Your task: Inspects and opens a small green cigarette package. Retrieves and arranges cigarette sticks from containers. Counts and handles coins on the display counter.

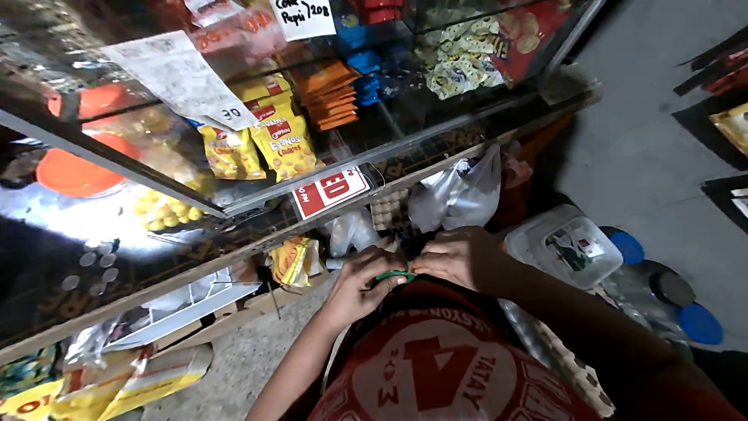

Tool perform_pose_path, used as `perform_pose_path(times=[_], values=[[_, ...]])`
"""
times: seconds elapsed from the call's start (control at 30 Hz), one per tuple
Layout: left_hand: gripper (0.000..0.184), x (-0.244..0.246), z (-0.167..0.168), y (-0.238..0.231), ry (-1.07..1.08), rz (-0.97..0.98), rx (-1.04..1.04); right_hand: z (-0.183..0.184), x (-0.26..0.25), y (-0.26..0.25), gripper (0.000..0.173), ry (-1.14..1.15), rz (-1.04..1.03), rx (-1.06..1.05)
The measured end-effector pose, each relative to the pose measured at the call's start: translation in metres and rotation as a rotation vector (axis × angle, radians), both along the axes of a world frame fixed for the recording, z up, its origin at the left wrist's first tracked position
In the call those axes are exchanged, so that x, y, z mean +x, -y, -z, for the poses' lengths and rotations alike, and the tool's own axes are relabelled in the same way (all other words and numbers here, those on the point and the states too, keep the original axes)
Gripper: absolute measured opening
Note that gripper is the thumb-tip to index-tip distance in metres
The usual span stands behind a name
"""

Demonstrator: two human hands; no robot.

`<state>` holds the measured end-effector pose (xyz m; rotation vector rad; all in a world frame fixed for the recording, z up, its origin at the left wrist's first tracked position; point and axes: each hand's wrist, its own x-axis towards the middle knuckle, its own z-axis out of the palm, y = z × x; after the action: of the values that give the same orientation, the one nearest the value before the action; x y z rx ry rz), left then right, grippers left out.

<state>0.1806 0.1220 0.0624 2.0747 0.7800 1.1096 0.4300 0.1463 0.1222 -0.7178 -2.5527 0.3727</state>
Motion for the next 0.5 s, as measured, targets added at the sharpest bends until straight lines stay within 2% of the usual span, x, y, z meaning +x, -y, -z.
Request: perform_pose_path(times=[0.3,0.5], values=[[0.019,0.002,0.005,0.002,0.060,0.021,-0.047,-0.008,-0.002,0.000,0.017,0.088,-0.104,0.098],[0.016,-0.002,0.009,0.003,0.109,0.035,-0.081,-0.001,-0.014,0.007,0.015,0.079,-0.041,0.190]])
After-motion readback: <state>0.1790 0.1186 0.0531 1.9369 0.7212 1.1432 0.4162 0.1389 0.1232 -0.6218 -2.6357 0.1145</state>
